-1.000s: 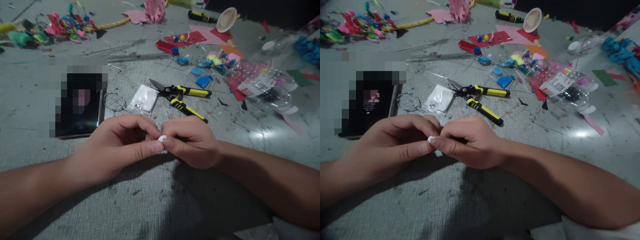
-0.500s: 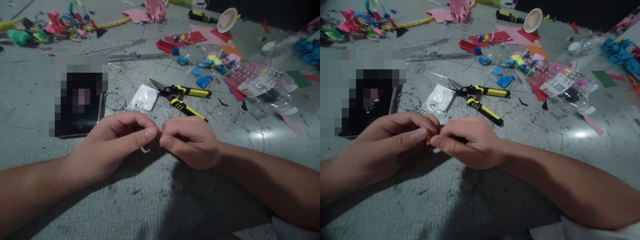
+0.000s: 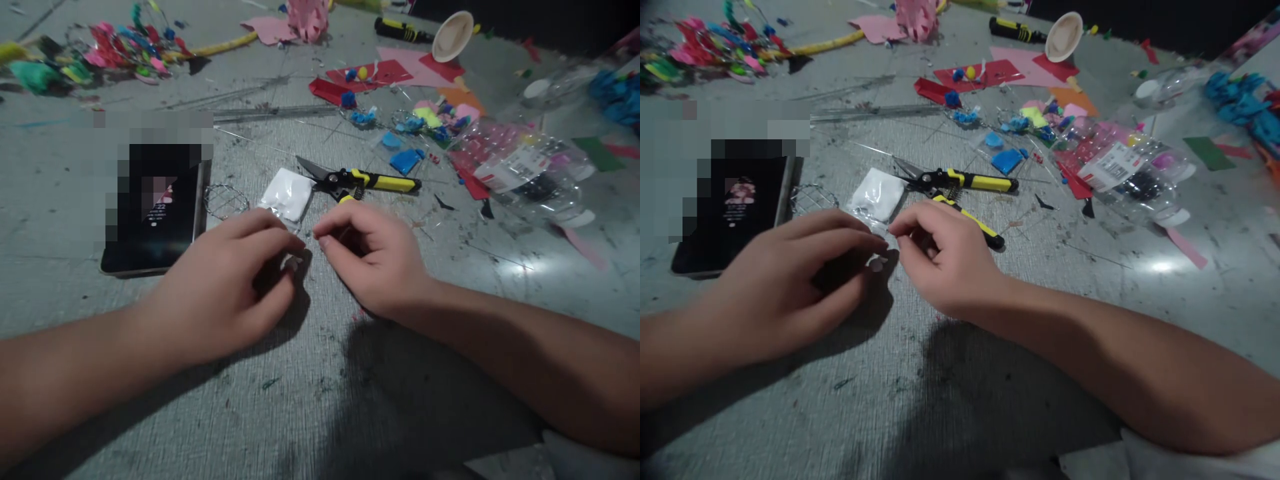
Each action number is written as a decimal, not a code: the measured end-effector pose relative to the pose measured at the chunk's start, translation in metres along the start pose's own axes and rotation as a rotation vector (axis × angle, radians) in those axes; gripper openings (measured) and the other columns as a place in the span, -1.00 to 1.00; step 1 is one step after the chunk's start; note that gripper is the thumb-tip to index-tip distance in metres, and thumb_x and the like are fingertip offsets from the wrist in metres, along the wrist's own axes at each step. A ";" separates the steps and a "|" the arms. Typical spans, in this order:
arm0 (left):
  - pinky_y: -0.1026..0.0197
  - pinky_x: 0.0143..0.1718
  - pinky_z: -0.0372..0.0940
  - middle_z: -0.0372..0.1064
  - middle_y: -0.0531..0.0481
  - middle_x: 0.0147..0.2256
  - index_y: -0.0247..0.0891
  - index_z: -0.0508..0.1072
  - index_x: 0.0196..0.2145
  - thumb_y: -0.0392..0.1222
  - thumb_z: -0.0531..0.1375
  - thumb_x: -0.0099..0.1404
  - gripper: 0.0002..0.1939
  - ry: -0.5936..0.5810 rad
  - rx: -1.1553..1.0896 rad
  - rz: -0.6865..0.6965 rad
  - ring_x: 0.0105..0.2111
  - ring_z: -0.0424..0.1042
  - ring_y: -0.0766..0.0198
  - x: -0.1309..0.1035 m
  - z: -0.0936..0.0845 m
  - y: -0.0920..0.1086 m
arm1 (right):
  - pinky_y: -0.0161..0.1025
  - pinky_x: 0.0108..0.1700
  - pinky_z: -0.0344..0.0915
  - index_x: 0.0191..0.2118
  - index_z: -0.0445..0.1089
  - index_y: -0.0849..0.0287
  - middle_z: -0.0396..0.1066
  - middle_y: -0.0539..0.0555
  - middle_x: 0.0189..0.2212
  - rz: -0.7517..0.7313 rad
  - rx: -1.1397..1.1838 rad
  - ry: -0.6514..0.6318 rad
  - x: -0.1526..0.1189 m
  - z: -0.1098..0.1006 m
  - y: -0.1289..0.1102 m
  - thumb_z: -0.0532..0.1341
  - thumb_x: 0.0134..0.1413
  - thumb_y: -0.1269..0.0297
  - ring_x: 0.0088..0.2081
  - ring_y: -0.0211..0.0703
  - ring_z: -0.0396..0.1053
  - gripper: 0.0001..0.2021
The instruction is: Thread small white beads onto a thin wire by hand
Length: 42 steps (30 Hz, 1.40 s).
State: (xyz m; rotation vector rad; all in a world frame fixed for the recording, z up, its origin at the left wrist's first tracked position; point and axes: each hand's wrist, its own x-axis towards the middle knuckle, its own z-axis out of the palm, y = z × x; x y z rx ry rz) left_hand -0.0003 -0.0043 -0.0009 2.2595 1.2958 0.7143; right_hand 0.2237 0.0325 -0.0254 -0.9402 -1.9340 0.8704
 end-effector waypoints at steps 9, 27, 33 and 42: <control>0.03 -0.12 0.35 0.54 -0.17 -0.20 -0.24 0.57 -0.22 -0.22 0.12 0.52 -0.77 -0.041 0.110 0.028 -0.18 0.51 0.02 0.002 0.008 -0.007 | -0.29 -0.26 0.28 -0.22 0.49 0.19 0.48 -0.01 -0.34 -0.095 -0.042 -0.077 0.002 -0.002 -0.001 0.24 0.28 0.51 -0.30 -0.26 0.40 -0.89; 0.17 -0.24 0.39 0.74 -0.06 -0.21 -0.12 0.73 -0.05 -0.25 0.30 0.47 -0.80 0.052 -0.265 0.022 -0.29 0.65 0.14 0.001 0.004 0.000 | -0.22 -0.08 0.47 -0.05 0.62 0.21 0.71 0.11 -0.19 -0.256 -0.203 -0.158 -0.003 -0.008 0.004 0.24 0.48 0.42 -0.19 -0.17 0.60 -0.83; 0.19 -0.35 0.30 0.62 0.01 -0.37 -0.11 0.70 -0.23 -0.21 0.46 0.35 -0.96 0.187 -0.170 -0.011 -0.42 0.49 0.20 -0.003 0.006 -0.003 | -0.22 -0.15 0.52 0.15 0.56 0.28 0.66 0.12 -0.22 -0.315 -0.084 -0.264 -0.003 -0.005 0.008 0.11 0.46 0.52 -0.28 -0.22 0.56 -0.66; 0.20 -0.40 0.23 0.56 0.08 -0.36 -0.09 0.67 -0.25 -0.20 0.43 0.32 -0.96 0.287 -0.158 -0.053 -0.38 0.44 0.23 -0.007 0.007 -0.009 | -0.29 -0.15 0.54 0.11 0.63 0.29 0.72 0.11 -0.22 -0.209 0.190 -0.311 0.001 -0.004 0.010 0.23 0.51 0.39 -0.27 -0.26 0.65 -0.75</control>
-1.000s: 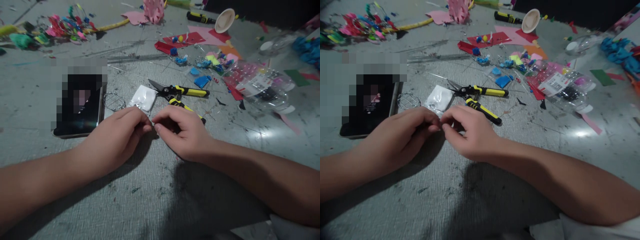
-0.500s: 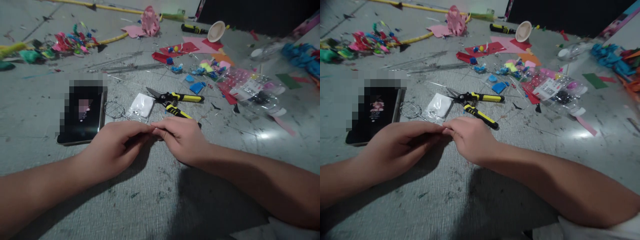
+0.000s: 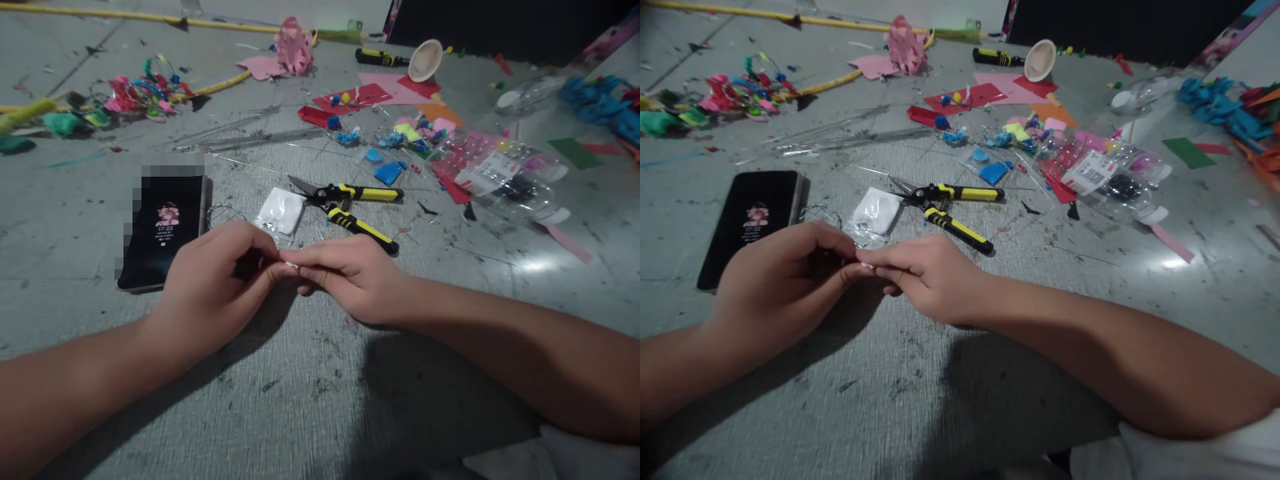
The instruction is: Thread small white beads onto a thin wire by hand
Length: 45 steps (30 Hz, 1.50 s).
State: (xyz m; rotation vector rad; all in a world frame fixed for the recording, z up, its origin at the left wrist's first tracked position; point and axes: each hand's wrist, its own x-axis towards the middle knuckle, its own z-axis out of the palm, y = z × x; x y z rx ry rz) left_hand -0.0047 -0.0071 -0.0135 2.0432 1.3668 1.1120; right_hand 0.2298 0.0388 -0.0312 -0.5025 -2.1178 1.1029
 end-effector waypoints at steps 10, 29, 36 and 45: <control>0.19 -0.25 0.37 0.73 -0.02 -0.23 -0.16 0.72 -0.08 -0.31 0.29 0.44 -0.80 -0.178 -0.060 0.085 -0.30 0.64 0.19 0.006 -0.003 0.009 | -0.33 -0.39 0.21 -0.41 0.55 0.25 0.50 -0.04 -0.54 0.228 -0.070 0.187 0.003 0.002 -0.013 0.51 0.26 0.02 -0.47 -0.34 0.35 -0.60; 0.21 -0.24 0.45 0.64 0.07 -0.25 -0.11 0.59 -0.04 -0.15 0.25 0.57 -0.89 -0.018 0.291 0.167 -0.28 0.59 0.26 0.003 -0.003 0.005 | -0.32 -0.20 0.60 0.07 0.64 0.27 0.70 0.09 -0.23 0.074 0.097 0.100 0.001 0.002 -0.002 0.24 0.48 0.34 -0.32 -0.29 0.64 -0.76; 0.25 -0.15 0.49 0.66 0.01 -0.22 -0.18 0.53 -0.12 -0.34 0.20 0.53 -0.88 -0.078 0.217 0.296 -0.22 0.62 0.27 0.005 -0.005 0.007 | -0.37 -0.31 0.51 -0.19 0.67 0.24 0.64 0.03 -0.36 0.260 0.263 0.178 0.003 0.006 -0.007 0.42 0.34 0.30 -0.39 -0.32 0.55 -0.89; 0.22 -0.16 0.50 0.69 -0.12 -0.19 -0.29 0.59 -0.05 -0.34 0.23 0.52 -0.87 -0.219 0.007 0.314 -0.21 0.68 0.20 0.005 -0.004 0.011 | -0.39 -0.43 0.20 -0.41 0.51 0.20 0.46 -0.10 -0.53 0.259 0.000 0.212 0.002 0.003 -0.013 0.56 0.11 0.29 -0.48 -0.38 0.33 -0.76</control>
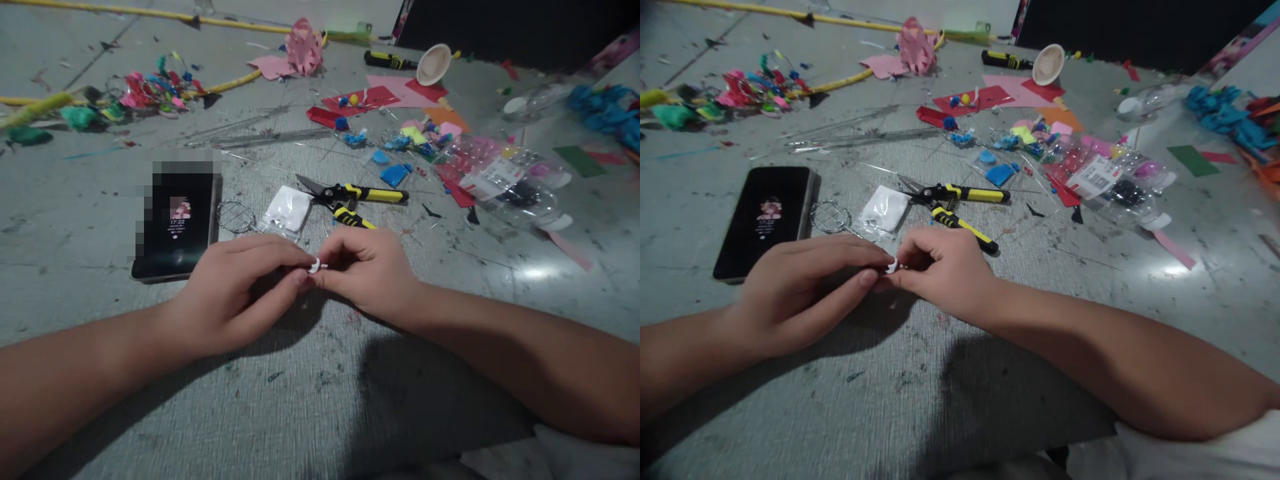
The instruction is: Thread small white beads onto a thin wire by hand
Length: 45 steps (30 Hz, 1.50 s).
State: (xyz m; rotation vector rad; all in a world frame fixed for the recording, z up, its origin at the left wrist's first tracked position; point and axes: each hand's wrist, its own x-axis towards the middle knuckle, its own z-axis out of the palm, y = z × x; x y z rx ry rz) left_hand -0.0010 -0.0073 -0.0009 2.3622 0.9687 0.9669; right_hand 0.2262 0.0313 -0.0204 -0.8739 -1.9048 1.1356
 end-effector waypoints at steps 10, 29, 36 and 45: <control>0.22 -0.29 0.45 0.69 -0.05 -0.27 -0.26 0.58 -0.12 -0.11 0.39 0.49 -0.83 -0.045 -0.048 -0.013 -0.32 0.66 0.22 -0.004 0.000 -0.003 | -0.34 -0.36 0.15 -0.39 0.40 0.19 0.41 -0.11 -0.50 -0.428 -0.430 -0.018 -0.004 -0.004 0.004 0.37 0.28 0.36 -0.45 -0.36 0.30 -0.79; 0.09 -0.24 0.53 0.77 0.01 -0.20 -0.09 0.73 -0.10 -0.11 0.35 0.45 -0.85 0.189 0.111 -0.332 -0.28 0.71 0.10 -0.003 0.007 -0.009 | -0.24 -0.07 0.60 0.02 0.61 0.14 0.70 0.09 -0.14 -0.343 -0.188 0.139 0.000 0.002 0.009 0.38 0.36 0.39 -0.14 -0.19 0.64 -0.84; 0.11 -0.22 0.54 0.76 -0.04 -0.18 -0.09 0.73 -0.07 -0.18 0.29 0.48 -0.81 0.181 0.104 -0.254 -0.26 0.71 0.10 -0.001 0.004 -0.006 | -0.21 -0.02 0.57 -0.05 0.60 0.11 0.70 0.05 -0.17 -0.394 -0.213 0.180 0.000 0.002 0.005 0.41 0.35 0.38 -0.14 -0.19 0.63 -0.89; 0.16 -0.35 0.43 0.71 0.00 -0.30 -0.13 0.67 -0.16 -0.22 0.29 0.49 -0.89 0.055 -0.070 -0.160 -0.38 0.65 0.20 0.003 0.000 0.001 | -0.27 -0.14 0.49 -0.17 0.53 0.14 0.62 0.00 -0.29 -0.450 -0.245 0.111 0.000 -0.002 0.002 0.43 0.34 0.37 -0.27 -0.26 0.55 -0.93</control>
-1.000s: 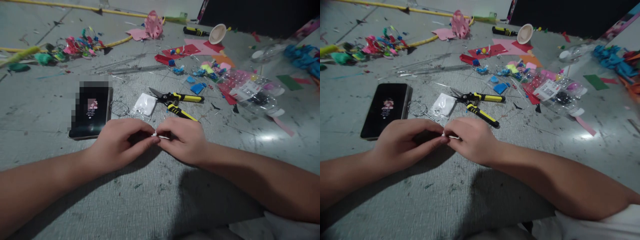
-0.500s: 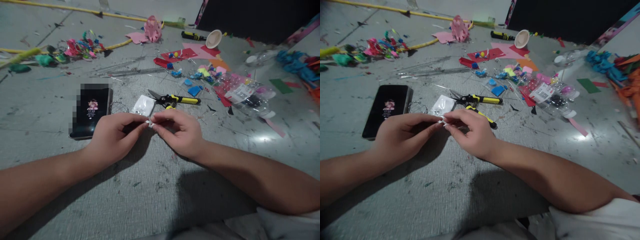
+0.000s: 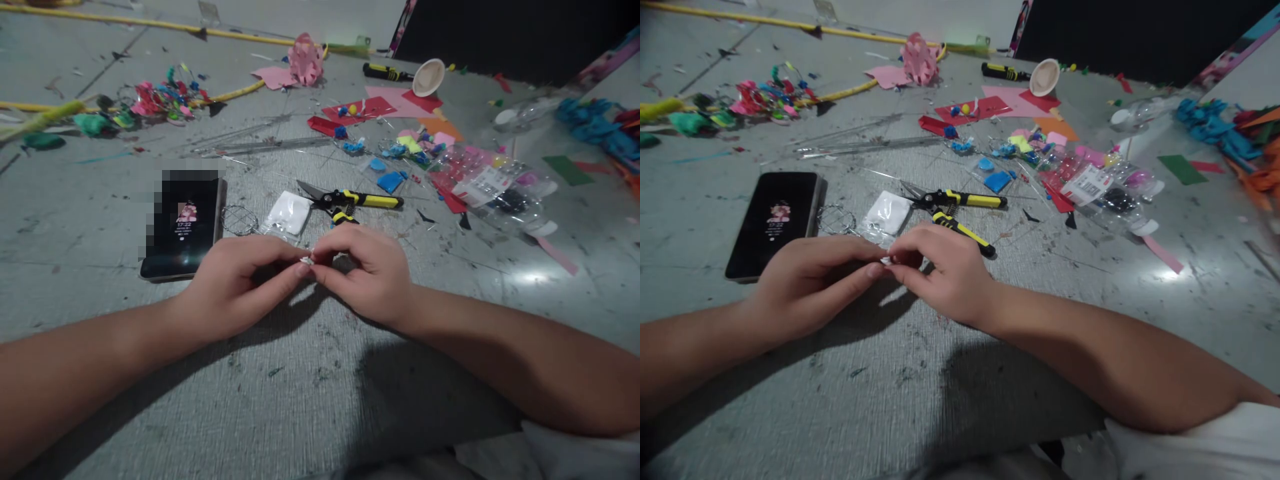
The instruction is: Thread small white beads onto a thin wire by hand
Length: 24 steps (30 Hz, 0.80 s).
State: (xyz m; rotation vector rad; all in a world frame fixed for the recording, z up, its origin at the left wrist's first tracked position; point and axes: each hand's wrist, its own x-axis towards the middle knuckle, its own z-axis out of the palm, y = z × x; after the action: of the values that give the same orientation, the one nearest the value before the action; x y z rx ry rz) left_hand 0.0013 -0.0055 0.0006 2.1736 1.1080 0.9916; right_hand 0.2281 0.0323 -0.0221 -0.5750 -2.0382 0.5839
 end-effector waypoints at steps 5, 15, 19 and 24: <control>0.14 -0.29 0.45 0.71 0.02 -0.26 -0.11 0.68 -0.15 -0.17 0.36 0.46 -0.94 0.127 0.026 -0.127 -0.32 0.64 0.20 -0.005 0.004 -0.007 | -0.27 -0.17 0.50 -0.19 0.59 0.13 0.65 -0.01 -0.35 0.012 -0.013 -0.027 -0.003 0.001 0.001 0.42 0.38 0.30 -0.31 -0.25 0.57 -0.93; 0.24 -0.21 0.66 0.71 0.03 -0.23 -0.11 0.67 -0.10 -0.28 0.38 0.46 -0.89 0.335 -0.456 -0.436 -0.26 0.70 0.24 -0.010 0.006 0.021 | -0.24 -0.11 0.57 0.08 0.52 0.15 0.66 0.10 -0.10 0.042 0.024 -0.011 -0.004 0.003 -0.001 0.32 0.46 0.35 -0.12 -0.19 0.61 -0.83; 0.25 -0.23 0.69 0.74 0.05 -0.20 -0.02 0.73 -0.11 -0.26 0.39 0.47 -0.86 0.243 -0.554 -0.522 -0.23 0.73 0.22 -0.013 0.011 0.021 | -0.24 -0.18 0.53 0.03 0.52 0.15 0.65 0.07 -0.18 -0.030 0.013 -0.022 -0.002 0.001 -0.002 0.36 0.45 0.28 -0.20 -0.21 0.57 -0.86; 0.15 -0.12 0.71 0.76 0.05 -0.16 0.04 0.77 -0.07 -0.24 0.42 0.45 -0.81 0.219 -0.540 -0.505 -0.17 0.75 0.16 -0.015 0.018 0.009 | -0.21 -0.16 0.51 -0.02 0.54 0.13 0.62 0.07 -0.20 -0.015 -0.045 -0.005 -0.003 0.004 0.002 0.35 0.43 0.32 -0.21 -0.19 0.54 -0.92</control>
State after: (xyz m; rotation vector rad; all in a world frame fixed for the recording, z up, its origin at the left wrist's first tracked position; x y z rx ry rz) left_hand 0.0133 -0.0249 -0.0094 1.2999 1.2266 1.1381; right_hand 0.2259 0.0315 -0.0269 -0.5845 -2.0637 0.5316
